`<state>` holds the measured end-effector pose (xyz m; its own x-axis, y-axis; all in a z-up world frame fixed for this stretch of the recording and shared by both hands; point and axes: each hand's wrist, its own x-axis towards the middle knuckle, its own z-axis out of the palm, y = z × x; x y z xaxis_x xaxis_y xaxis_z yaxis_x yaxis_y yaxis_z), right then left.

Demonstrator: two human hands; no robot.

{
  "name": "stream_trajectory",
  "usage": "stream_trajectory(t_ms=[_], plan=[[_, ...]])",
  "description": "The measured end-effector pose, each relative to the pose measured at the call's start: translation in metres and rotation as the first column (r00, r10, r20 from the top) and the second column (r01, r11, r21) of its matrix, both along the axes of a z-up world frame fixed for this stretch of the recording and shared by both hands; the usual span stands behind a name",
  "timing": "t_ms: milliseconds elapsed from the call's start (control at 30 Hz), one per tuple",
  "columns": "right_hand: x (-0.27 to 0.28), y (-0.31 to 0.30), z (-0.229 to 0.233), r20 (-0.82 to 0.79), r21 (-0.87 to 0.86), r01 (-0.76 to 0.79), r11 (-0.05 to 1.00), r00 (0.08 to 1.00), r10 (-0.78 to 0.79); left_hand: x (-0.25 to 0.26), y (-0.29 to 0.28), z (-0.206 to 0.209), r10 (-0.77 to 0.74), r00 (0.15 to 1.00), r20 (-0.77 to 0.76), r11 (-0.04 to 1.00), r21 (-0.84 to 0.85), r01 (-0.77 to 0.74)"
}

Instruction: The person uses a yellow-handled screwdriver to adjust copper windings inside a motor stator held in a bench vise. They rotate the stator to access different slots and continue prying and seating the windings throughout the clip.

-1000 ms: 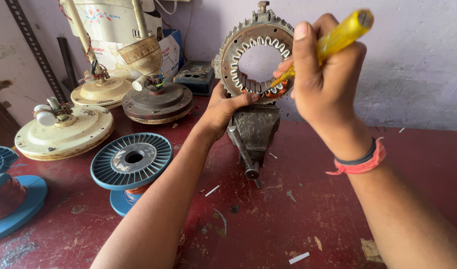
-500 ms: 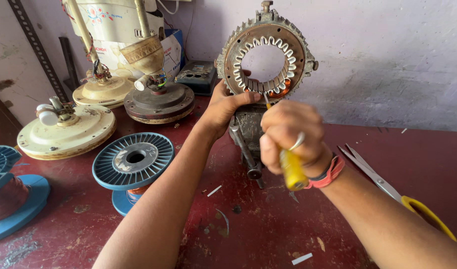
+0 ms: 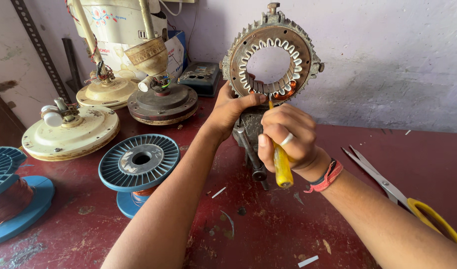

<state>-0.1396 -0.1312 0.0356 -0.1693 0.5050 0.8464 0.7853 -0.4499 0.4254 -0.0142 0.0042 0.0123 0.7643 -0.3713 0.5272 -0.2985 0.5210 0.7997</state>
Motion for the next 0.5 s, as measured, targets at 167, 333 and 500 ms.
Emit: stream_trajectory(t_ms=[167, 333, 500], plan=[[0.0045, -0.0011, 0.0034, -0.122, -0.023, 0.04, 0.999, 0.992, -0.042, 0.0024, 0.0003, 0.0, -0.009, 1.0, -0.019, 1.0, -0.013, 0.009], [0.0036, 0.0018, 0.0039, -0.177, 0.02, 0.028, 0.999, 0.984, -0.024, 0.0022, 0.0006, -0.0012, -0.075, 0.994, -0.081, 0.996, -0.052, 0.071], [-0.0027, 0.0075, 0.0006, -0.113, 0.065, 0.068, 0.996, 0.992, -0.061, 0.0022, -0.0006, -0.0016, -0.055, 0.997, -0.057, 0.998, -0.038, 0.053]])
